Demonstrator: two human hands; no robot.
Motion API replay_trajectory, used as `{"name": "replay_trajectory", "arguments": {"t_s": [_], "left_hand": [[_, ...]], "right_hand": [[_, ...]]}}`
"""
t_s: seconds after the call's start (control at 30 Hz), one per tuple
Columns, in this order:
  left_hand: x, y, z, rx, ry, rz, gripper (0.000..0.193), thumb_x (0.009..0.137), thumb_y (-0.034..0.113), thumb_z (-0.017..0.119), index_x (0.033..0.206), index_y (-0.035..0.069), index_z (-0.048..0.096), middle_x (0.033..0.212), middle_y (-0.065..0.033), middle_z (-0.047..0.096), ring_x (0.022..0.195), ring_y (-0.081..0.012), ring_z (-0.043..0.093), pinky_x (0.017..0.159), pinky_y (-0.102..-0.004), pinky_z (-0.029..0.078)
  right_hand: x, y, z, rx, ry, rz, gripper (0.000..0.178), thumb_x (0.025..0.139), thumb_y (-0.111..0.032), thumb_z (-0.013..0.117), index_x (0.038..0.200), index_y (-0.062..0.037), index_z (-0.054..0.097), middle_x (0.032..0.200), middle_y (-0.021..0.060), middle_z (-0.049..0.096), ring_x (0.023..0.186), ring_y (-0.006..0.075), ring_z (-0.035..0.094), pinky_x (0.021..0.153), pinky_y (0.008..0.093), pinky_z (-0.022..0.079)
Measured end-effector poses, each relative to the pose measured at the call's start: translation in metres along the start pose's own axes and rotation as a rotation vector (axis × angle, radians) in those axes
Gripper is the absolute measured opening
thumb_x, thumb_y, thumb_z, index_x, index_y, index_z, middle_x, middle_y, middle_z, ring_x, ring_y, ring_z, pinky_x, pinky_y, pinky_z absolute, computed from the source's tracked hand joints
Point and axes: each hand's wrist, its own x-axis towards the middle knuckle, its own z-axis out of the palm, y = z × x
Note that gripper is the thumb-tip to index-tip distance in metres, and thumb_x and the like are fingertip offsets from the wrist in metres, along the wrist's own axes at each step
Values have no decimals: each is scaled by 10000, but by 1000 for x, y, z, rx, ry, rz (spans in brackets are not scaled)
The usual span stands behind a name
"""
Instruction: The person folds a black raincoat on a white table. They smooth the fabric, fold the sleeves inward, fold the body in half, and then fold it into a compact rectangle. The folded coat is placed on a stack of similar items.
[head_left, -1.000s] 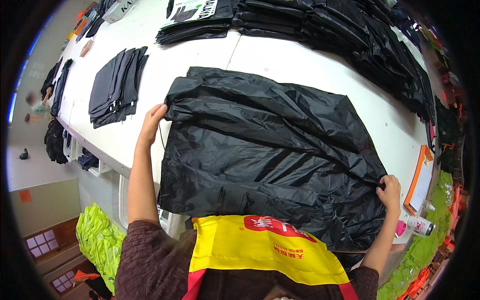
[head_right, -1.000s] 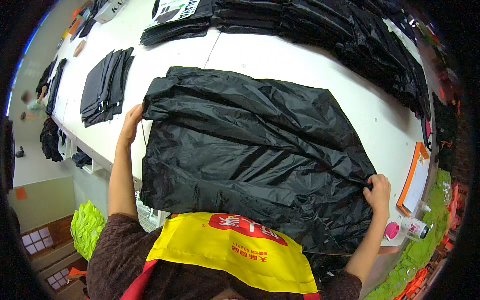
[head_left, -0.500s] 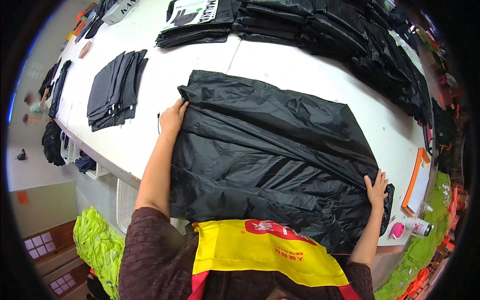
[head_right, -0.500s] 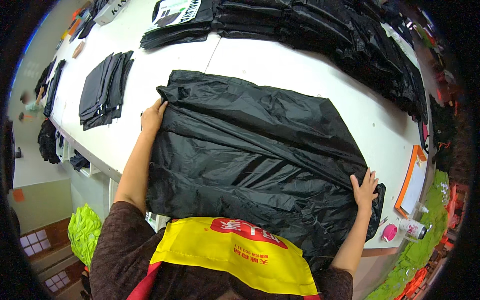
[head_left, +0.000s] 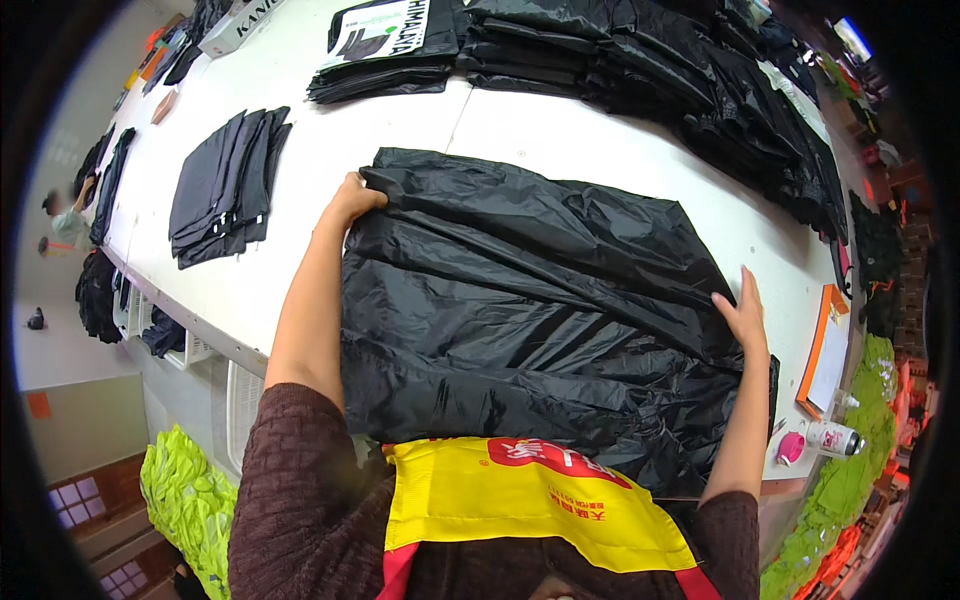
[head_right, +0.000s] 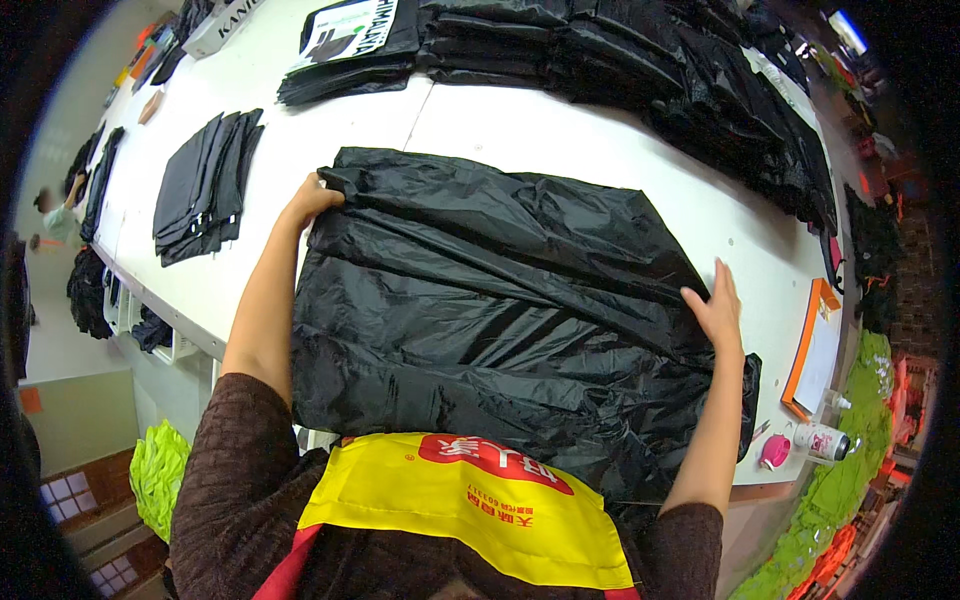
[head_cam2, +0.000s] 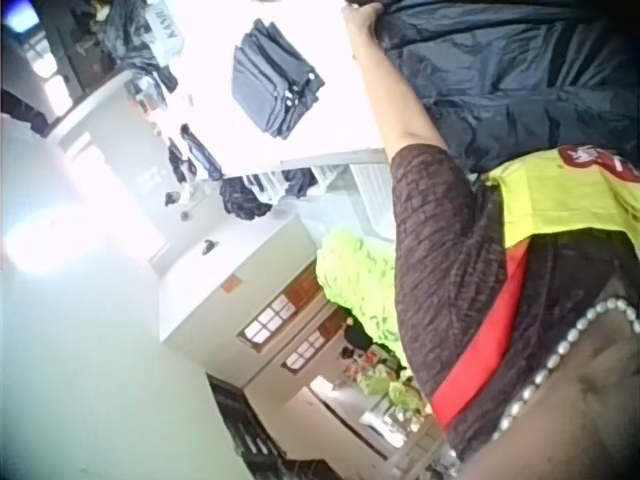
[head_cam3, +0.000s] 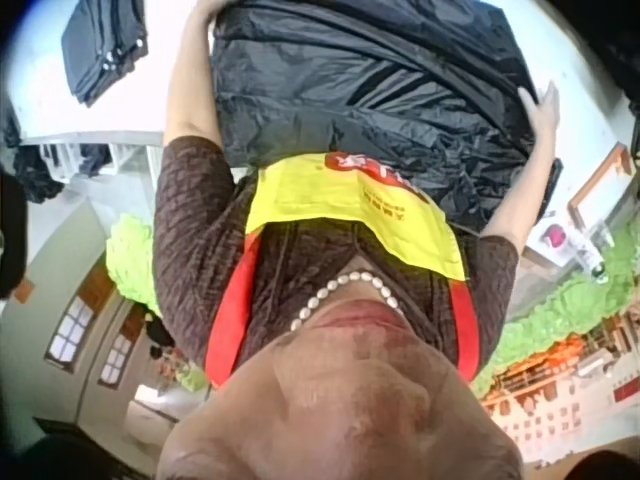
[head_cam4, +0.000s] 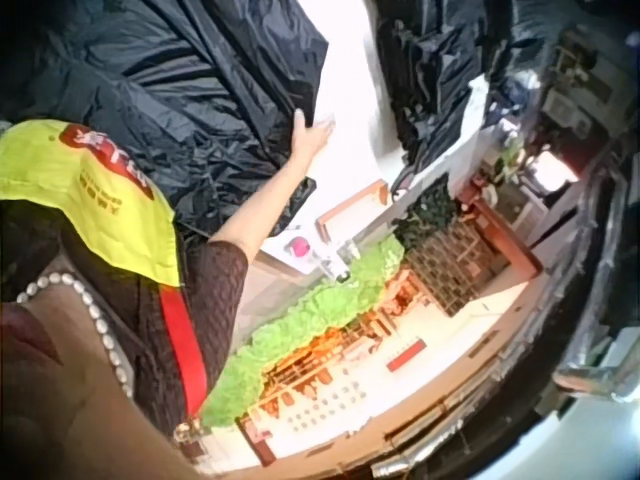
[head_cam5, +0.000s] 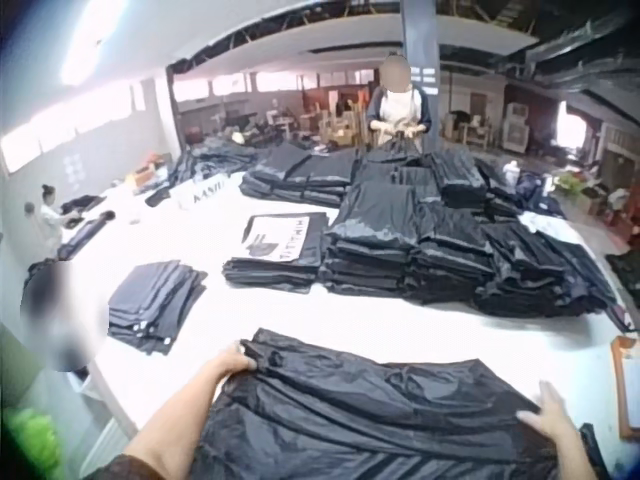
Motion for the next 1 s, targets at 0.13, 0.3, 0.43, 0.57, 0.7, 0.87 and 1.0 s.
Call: {"name": "replay_trajectory", "arguments": {"t_s": [0.13,0.3,0.43,0.57,0.7,0.87,1.0], "left_hand": [[23,-25,5,-72,-15,-46,612,596,18,660,1173,-108,500,1057,-227,597,941,-314,599,823,-346,478],[-26,-30,-23,-289,21,191,412,696,-10,680,1089,-75,575,933,-121,645,848,-202,607,750,-293,483],[-94,-59,-65,-300,160,616,359,736,52,723,1068,-5,600,1004,-31,610,875,-119,560,793,-273,465],[-208,-113,-78,-83,428,706,304,750,22,673,1038,20,578,1011,-94,611,886,-176,572,807,-295,450],[-272,-193,-50,119,322,891,129,708,9,591,828,52,573,986,-113,607,943,-266,574,810,-324,462],[-260,-204,-36,35,272,839,169,713,6,572,873,49,539,932,-100,579,861,-268,573,778,-279,453],[-240,-191,-41,48,220,798,162,709,6,569,857,48,520,872,-94,549,818,-246,557,760,-262,441]], "right_hand": [[38,-27,12,300,-202,-8,598,701,-193,658,1233,14,478,1076,181,601,970,280,576,864,323,441],[0,-49,-14,455,-40,-216,364,686,-112,610,1010,53,585,870,117,633,797,189,565,765,302,452],[-92,-54,-44,79,403,-556,225,713,33,574,936,46,553,847,181,531,827,374,512,736,392,424],[-202,-21,-34,-103,526,-821,313,721,18,596,1031,-6,628,895,139,582,817,300,560,753,380,465],[-287,-16,26,-208,97,-742,566,645,80,528,1206,0,547,967,168,537,886,350,512,810,410,426],[-303,-88,4,-127,-149,-715,735,611,-140,608,1300,13,400,1247,214,405,1149,414,397,1005,492,300],[-318,-125,47,-150,-227,-872,743,692,-342,725,1308,-62,421,1378,228,331,1276,429,302,1017,578,240]]}}
